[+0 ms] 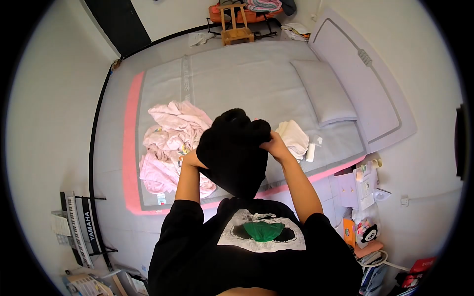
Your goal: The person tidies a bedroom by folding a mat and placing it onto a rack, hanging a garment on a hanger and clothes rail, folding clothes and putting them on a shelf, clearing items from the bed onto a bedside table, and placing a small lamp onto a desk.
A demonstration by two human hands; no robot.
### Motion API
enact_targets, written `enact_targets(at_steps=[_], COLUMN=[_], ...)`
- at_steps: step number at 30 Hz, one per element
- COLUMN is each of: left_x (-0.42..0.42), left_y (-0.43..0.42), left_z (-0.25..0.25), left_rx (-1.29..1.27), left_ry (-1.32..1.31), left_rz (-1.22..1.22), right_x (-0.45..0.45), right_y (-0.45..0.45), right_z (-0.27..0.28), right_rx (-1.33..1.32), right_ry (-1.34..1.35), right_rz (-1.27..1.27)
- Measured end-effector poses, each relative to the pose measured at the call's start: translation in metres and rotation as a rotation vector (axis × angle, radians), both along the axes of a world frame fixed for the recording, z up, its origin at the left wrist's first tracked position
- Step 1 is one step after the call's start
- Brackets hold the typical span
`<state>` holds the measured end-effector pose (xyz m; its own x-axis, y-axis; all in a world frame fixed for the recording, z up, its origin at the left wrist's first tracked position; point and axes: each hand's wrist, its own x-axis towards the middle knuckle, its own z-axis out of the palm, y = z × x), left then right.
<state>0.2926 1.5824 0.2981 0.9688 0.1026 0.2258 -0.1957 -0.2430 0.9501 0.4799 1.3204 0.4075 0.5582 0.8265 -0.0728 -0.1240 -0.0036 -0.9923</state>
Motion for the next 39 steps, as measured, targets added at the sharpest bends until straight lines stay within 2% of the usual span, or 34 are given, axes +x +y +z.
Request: enact_targets(at_steps=[1,3,5,6,7,8,9,10,11,13,14,16,18,21,23,26,28,31,34,37,38,39], left_x=[0.0,0.002,0.002,0.003,0.004,0.002,-0.003,-0.009,-0.01,-0.003,0.001,0.008,0.021,0.036,0.053,0.076,0.082,0.086,0.084,0.079,0.073,0.068], left_y=[0.002,0.008,0.014,0.017,0.017,0.017,0.005,-0.01,-0.019,-0.023,-0.031,-0.048,-0.069,-0.116,-0.147,-0.222,-0.281,-0.374,-0.477,-0.586,-0.621,-0.655], left_z=[-0.012,-0.037,-0.056,-0.057,-0.037,-0.016,0.024,0.072,0.101,0.128,0.142,0.163,0.179,0.196,0.202,0.21,0.215,0.231,0.244,0.236,0.232,0.227], left_rx=[-0.004,-0.013,-0.026,0.008,0.096,0.353,0.354,0.003,-0.343,-0.25,-0.262,-0.274,-0.12,-0.058,-0.013,-0.051,-0.289,-0.412,-0.432,-0.356,-0.349,-0.284], left_ry=[0.017,0.028,0.005,-0.025,-0.072,-0.147,-0.15,0.007,0.168,0.081,0.109,0.142,0.269,0.385,0.367,0.311,0.426,0.447,0.392,0.419,0.419,0.297], left_rz=[0.0,0.003,0.007,-0.019,-0.074,-0.216,-0.228,-0.212,-0.192,-0.338,-0.372,-0.44,-0.521,-0.561,-0.763,-0.945,-1.015,-1.083,-1.167,-1.3,-1.355,-1.385], right_x=[0.0,-0.004,-0.011,-0.013,-0.014,-0.014,-0.014,-0.015,-0.021,-0.034,-0.039,-0.05,-0.058,-0.074,-0.082,-0.105,-0.123,-0.169,-0.223,-0.284,-0.308,-0.328], right_y=[0.002,0.007,0.009,0.006,0.003,-0.002,-0.011,-0.021,-0.032,-0.055,-0.067,-0.09,-0.117,-0.168,-0.207,-0.274,-0.328,-0.407,-0.482,-0.555,-0.581,-0.604], right_z=[-0.005,-0.012,0.006,0.019,0.025,0.023,0.019,0.017,0.02,0.028,0.026,0.024,0.032,0.03,0.036,0.072,0.089,0.113,0.131,0.124,0.119,0.115], right_rx=[0.0,-0.052,-0.092,-0.071,-0.049,-0.047,0.037,0.122,0.127,0.344,0.35,0.365,0.37,0.348,0.327,0.333,0.347,0.396,0.379,0.288,0.261,0.26], right_ry=[0.001,0.239,0.231,0.11,-0.011,-0.013,0.036,0.082,0.079,0.333,0.326,0.621,0.622,0.583,0.535,0.539,0.502,0.397,0.103,-0.094,-0.113,-0.134], right_rz=[-0.004,0.135,0.154,0.131,0.107,0.096,-0.045,-0.187,-0.203,-0.285,-0.303,-0.245,-0.289,-0.366,-0.438,-0.555,-0.678,-0.891,-1.217,-1.493,-1.502,-1.549])
